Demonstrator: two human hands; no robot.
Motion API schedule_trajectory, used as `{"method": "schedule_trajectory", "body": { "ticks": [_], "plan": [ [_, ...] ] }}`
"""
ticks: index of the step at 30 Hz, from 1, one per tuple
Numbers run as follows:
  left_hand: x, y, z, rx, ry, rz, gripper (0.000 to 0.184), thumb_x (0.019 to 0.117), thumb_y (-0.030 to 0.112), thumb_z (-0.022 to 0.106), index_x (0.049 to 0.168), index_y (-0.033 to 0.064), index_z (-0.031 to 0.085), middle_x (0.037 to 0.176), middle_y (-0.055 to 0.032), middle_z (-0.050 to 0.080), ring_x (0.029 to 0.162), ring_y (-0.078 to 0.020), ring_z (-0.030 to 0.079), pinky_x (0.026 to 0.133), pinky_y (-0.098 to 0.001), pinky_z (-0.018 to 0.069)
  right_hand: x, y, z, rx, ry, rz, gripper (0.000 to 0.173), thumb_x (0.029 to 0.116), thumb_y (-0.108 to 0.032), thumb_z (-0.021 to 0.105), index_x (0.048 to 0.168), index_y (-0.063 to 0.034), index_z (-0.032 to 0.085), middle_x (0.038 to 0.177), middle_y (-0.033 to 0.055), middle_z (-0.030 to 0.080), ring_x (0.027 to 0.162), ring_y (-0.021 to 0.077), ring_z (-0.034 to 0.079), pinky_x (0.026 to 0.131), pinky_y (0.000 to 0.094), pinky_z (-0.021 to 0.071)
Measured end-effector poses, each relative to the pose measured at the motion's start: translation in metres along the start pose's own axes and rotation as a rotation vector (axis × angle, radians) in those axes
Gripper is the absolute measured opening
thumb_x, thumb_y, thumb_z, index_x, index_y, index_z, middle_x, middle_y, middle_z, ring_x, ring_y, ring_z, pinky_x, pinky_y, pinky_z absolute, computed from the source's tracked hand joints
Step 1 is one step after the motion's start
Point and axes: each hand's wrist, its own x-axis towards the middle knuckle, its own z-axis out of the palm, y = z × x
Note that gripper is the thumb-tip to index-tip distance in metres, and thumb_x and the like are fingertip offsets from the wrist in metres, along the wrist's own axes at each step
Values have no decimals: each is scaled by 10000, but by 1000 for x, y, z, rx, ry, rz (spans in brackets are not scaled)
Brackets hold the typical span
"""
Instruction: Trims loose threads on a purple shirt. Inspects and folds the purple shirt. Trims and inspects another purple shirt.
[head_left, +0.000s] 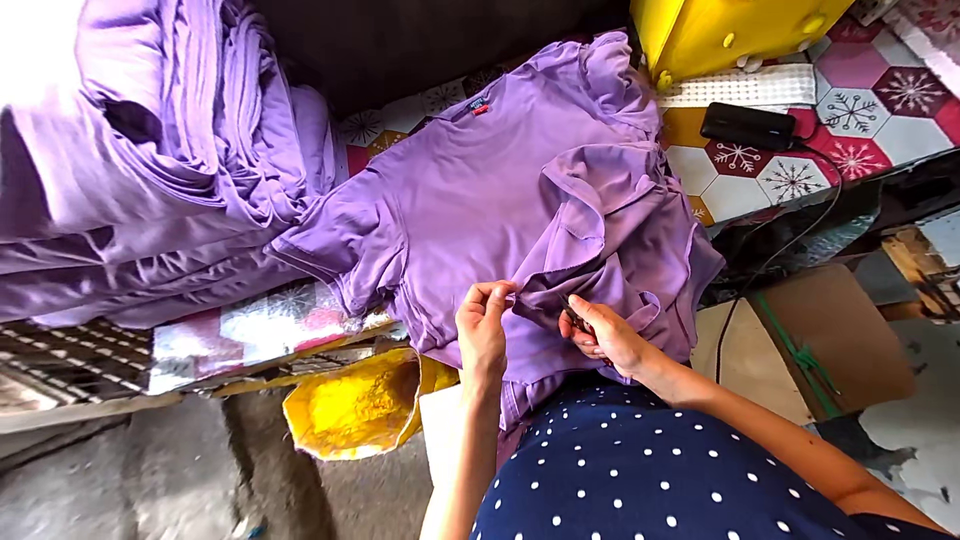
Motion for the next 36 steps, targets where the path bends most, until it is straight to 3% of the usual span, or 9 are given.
{"method": "schedule_trajectory", "body": {
  "ticks": [2, 5, 9, 12, 15, 19, 23, 28, 36],
  "plan": [
    [-2, 7, 2, -275, 44, -134, 333, 1092, 39, 328, 890, 107, 583, 837, -1, 723, 777, -71, 704, 728, -217, 586, 1, 0, 0, -9, -6, 8, 492, 1132, -323, 224, 859, -108, 572, 533, -114, 355, 412, -22, 295, 410, 142, 259],
    [-2, 11, -6, -349, 20, -136, 368, 1102, 86, 269, 863, 146, 543, 694, 59, 581, 594, -21, 553, 587, -157, 489, 1, 0, 0, -16, -12, 16, 495, 1131, -326, 220, 855, -109, 570, 531, -112, 355, 410, -24, 292, 407, 142, 255],
    [-3, 15, -34, 511, -208, 10, 197, 1026, 137, 563, 1170, 55, 670, 937, 13, 662, 717, -9, 565, 685, -197, 485, 1, -1, 1, -26, -1, 31, 496, 1132, -322, 223, 856, -105, 574, 536, -107, 365, 410, -21, 294, 407, 140, 256],
    [-6, 13, -33, 862, -221, 109, 212, 965, 202, 698, 1098, 52, 768, 877, -38, 661, 676, -51, 533, 646, -240, 449, 1, -1, 3, -49, -3, 37, 486, 1134, -315, 228, 866, -103, 573, 543, -110, 362, 412, -23, 289, 410, 140, 254],
    [-8, 1, -36, 616, -145, 108, 93, 927, 132, 718, 924, 63, 780, 802, 35, 635, 709, 16, 561, 670, -164, 472, 3, 0, 4, -74, -20, 37, 483, 1131, -319, 237, 868, -102, 580, 540, -113, 356, 413, -25, 287, 411, 141, 251],
    [-17, 1, -36, 290, -45, 113, 92, 925, 51, 677, 894, 73, 761, 799, 75, 662, 725, 17, 601, 688, -162, 514, -3, -7, 14, -123, -70, 32, 476, 1129, -319, 242, 882, -105, 588, 548, -119, 356, 424, -27, 286, 418, 144, 251],
    [-27, 2, -34, 352, -25, 259, 91, 937, 93, 665, 889, 61, 736, 784, 81, 615, 660, 46, 535, 612, -121, 459, -8, -17, 35, -158, -166, 90, 475, 1129, -330, 234, 928, -104, 600, 576, -110, 384, 436, -17, 302, 424, 150, 267],
    [-38, 11, -24, 475, -21, 440, 115, 923, 94, 672, 873, 9, 731, 807, 41, 593, 724, 54, 538, 654, -89, 453, 0, -24, 49, -11, -161, 211, 505, 1134, -407, 227, 905, -118, 572, 571, -94, 375, 421, -8, 299, 410, 142, 265],
    [-40, 8, -22, 522, -27, 485, 120, 914, 101, 683, 861, 11, 743, 806, 23, 603, 736, 48, 542, 653, -92, 447, -2, -25, 57, 161, -80, 256, 479, 1131, -401, 294, 818, -130, 536, 539, -92, 344, 399, -12, 291, 387, 138, 251]
  ]
}}
